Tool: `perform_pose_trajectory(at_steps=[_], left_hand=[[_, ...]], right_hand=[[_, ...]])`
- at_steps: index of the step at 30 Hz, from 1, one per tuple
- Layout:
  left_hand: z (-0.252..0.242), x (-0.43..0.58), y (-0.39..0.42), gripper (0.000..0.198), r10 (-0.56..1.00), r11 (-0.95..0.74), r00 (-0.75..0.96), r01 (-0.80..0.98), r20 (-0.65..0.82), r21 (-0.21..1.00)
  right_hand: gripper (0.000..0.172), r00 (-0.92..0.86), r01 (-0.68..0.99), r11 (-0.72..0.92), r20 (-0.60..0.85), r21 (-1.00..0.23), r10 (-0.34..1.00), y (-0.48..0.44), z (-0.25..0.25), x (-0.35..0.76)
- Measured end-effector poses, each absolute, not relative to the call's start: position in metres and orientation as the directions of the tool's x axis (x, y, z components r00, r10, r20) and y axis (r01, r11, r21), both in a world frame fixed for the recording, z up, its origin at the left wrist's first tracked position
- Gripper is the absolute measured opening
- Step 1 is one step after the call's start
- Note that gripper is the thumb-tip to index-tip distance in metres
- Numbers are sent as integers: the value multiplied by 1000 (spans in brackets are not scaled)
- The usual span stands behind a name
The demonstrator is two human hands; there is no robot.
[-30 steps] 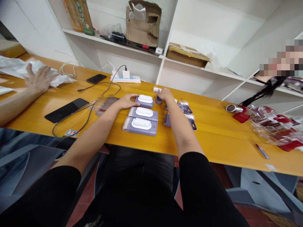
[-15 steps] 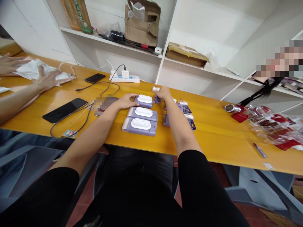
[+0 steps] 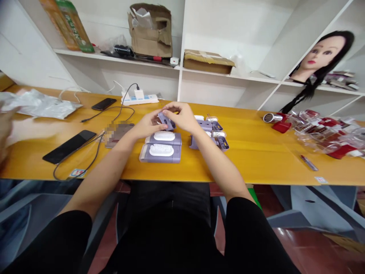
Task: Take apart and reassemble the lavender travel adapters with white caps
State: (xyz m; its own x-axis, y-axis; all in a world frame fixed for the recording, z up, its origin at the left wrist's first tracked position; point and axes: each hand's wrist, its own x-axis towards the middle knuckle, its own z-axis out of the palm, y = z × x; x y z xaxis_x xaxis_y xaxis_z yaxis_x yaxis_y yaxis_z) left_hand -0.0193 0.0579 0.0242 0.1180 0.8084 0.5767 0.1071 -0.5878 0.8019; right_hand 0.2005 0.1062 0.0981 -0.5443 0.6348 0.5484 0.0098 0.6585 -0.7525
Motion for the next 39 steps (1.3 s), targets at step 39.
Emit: perform_pose_trajectory(at_steps=[39], left_hand=[[20,-16,57,62,811,-581,44,169,583,796]], right_hand=[[42,-317,-148,674,680,-724,661,89,32,211]])
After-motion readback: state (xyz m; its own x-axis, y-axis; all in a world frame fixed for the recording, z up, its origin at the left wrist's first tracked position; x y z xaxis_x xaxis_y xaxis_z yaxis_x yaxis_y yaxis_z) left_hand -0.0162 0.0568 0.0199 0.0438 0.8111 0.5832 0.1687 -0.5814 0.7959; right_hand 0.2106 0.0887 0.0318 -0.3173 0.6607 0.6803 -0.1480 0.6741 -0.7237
